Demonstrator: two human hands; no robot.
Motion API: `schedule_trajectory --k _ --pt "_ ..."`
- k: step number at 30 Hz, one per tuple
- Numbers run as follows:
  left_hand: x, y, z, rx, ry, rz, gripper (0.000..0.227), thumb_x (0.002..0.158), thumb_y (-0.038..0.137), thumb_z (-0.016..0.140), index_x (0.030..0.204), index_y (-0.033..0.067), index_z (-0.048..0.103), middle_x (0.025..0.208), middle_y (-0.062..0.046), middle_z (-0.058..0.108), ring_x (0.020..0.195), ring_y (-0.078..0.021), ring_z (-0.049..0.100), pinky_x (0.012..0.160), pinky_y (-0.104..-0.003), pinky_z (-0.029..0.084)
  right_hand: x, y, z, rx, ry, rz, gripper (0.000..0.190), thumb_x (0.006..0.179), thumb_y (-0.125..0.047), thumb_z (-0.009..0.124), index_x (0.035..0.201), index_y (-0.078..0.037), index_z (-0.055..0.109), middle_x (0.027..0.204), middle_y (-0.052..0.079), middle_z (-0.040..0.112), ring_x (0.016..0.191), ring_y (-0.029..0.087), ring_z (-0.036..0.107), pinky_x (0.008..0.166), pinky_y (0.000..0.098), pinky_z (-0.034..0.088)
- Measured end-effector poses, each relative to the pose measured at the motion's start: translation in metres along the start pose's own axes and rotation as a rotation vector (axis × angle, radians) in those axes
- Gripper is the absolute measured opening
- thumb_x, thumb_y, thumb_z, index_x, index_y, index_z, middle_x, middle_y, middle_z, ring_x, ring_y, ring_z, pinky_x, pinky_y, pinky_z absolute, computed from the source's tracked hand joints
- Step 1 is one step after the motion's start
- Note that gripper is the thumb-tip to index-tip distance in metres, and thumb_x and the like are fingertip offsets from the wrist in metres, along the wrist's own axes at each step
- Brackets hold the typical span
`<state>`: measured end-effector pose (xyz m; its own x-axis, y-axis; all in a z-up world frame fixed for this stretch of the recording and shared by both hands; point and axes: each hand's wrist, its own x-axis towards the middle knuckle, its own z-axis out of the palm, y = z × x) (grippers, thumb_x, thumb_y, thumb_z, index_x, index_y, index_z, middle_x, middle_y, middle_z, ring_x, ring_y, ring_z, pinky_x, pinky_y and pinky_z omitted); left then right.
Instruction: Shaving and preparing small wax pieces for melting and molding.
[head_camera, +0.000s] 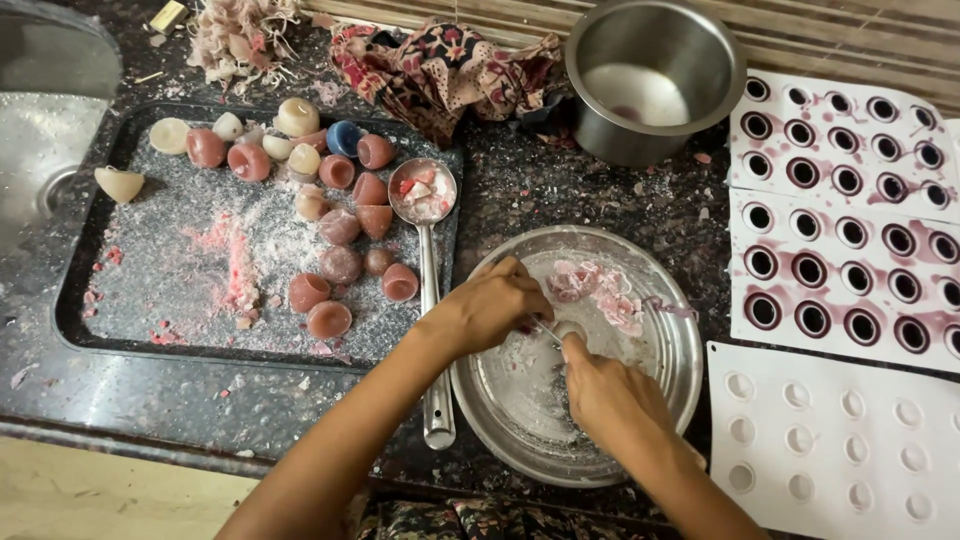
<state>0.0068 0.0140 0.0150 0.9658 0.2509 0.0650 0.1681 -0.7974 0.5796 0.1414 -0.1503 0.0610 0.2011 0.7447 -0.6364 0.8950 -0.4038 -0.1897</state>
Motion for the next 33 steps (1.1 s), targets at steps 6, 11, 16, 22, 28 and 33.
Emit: schedule_trajectory --k 6,11,16,22,28,33 --pt "0.01 0.006 -0.026 -0.142 -0.098 0.098 0.045 0.077 0.03 0.079 0.116 0.009 0.073 0.126 -0.008 0.068 0.119 -0.0304 0.051 0.104 -0.047 0.037 0.005 0.005 0.011 0.022 0.01 0.017 0.033 0.105 -0.017 0.034 0.137 -0.01 0.038 0.059 0.012 0.062 0.049 0.027 0.063 0.045 0.0421 0.055" --pt "0.046 0.013 -0.003 -0.166 -0.026 -0.033 0.039 0.105 0.027 0.055 0.137 0.005 0.057 0.136 -0.013 0.059 0.129 -0.0325 0.05 0.114 -0.047 0.037 0.004 0.001 0.007 0.036 0.111 -0.046 0.037 0.103 -0.022 0.039 0.138 -0.012 0.037 0.07 0.019 0.071 0.064 0.037 0.073 0.06 0.0501 0.059" --pt "0.065 0.003 0.025 0.018 0.055 -0.041 0.056 0.099 0.016 0.062 0.15 0.0024 0.045 0.146 -0.017 0.047 0.132 -0.0383 0.042 0.116 -0.049 0.033 0.006 0.008 0.012 0.043 0.12 -0.028 0.031 0.104 -0.023 0.039 0.133 -0.011 0.042 0.072 0.02 0.073 0.067 0.04 0.074 0.063 0.0519 0.06" --pt "0.061 -0.003 0.02 -0.014 -0.056 0.019 0.081 0.07 0.014 0.075 0.146 0.0091 0.045 0.148 -0.009 0.047 0.131 -0.0358 0.041 0.113 -0.047 0.034 0.01 0.009 0.016 0.009 0.197 -0.081 0.028 0.1 -0.023 0.045 0.125 -0.011 0.044 0.071 0.02 0.072 0.069 0.043 0.073 0.063 0.0557 0.059" --pt "0.061 0.0 0.011 0.055 -0.242 -0.054 0.082 0.075 0.009 0.069 0.152 0.0125 0.041 0.146 -0.008 0.046 0.127 -0.034 0.042 0.109 -0.046 0.037 0.019 0.005 0.026 0.032 0.094 -0.091 0.024 0.099 -0.019 0.046 0.121 -0.009 0.043 0.073 0.019 0.072 0.066 0.041 0.073 0.059 0.055 0.058" --pt "0.063 -0.015 0.03 0.005 -0.065 -0.017 0.067 0.09 0.0 0.061 0.153 0.0178 0.045 0.152 -0.004 0.047 0.126 -0.0312 0.045 0.111 -0.046 0.036 0.023 -0.001 0.029 -0.03 0.103 -0.075 0.015 0.1 -0.009 0.042 0.114 -0.007 0.046 0.075 0.019 0.071 0.063 0.035 0.074 0.054 0.0465 0.06"
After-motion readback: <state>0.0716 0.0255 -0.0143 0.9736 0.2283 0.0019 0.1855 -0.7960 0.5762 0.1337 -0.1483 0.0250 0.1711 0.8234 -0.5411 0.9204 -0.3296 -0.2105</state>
